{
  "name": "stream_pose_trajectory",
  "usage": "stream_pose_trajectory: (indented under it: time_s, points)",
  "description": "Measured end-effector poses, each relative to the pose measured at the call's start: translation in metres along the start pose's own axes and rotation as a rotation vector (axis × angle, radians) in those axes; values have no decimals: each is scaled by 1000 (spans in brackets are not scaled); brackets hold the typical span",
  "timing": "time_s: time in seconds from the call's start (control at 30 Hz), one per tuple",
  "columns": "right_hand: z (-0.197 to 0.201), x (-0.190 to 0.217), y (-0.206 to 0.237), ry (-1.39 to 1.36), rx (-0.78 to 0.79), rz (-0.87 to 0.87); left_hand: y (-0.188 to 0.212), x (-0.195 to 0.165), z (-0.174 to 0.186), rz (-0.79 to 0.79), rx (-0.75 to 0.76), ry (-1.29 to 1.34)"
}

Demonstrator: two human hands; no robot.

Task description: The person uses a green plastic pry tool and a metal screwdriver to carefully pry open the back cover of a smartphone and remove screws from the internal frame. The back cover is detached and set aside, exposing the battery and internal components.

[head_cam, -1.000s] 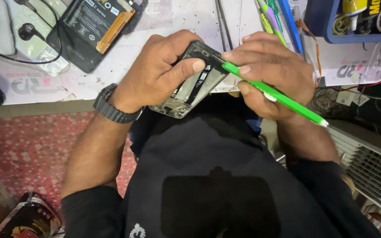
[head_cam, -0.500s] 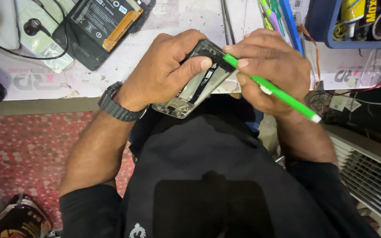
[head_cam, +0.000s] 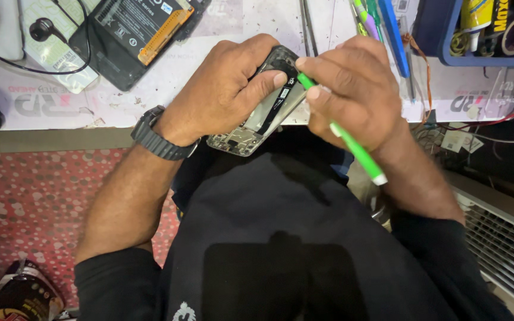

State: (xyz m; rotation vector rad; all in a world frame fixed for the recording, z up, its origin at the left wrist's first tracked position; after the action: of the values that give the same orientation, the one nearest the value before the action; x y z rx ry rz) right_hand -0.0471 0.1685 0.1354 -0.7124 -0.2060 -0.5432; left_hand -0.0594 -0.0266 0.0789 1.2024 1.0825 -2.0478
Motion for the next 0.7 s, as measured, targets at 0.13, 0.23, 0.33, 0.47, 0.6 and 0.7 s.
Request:
stream_pose_trajectory:
  time_s: [0.13, 0.23, 0.33, 0.47, 0.6, 0.7]
  points:
    - [4, -9, 8, -208, 47, -205, 0, 0, -1, 11, 23, -2]
    - [5, -15, 14, -337, 6, -291, 0, -1, -1, 17, 21, -10]
    - [0, -21, 19, -587, -37, -409, 1, -1, -2, 44, 43, 14]
    - [-5, -23, 31, -897, -115, -612, 2, -5, -1, -33, 31, 23]
    - [-9, -25, 39, -1023, -159, -689, 2, -6, -1, -52, 30, 27]
    - [-11, -22, 33, -710, -104, -497, 2, -5, -2, -2, 36, 36]
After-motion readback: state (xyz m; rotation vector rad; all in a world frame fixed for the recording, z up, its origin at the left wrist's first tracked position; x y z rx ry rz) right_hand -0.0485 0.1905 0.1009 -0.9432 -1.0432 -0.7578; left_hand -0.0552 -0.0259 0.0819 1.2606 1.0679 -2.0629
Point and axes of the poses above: each hand's wrist, its own y-axis away from the middle knuckle, its own z-axis out of the back of the hand, x = y × z, the point moved 4 cm from there along -y, towards the middle knuckle, and after that the axes turned 8 degrees about -z, right-handed, at the moved point
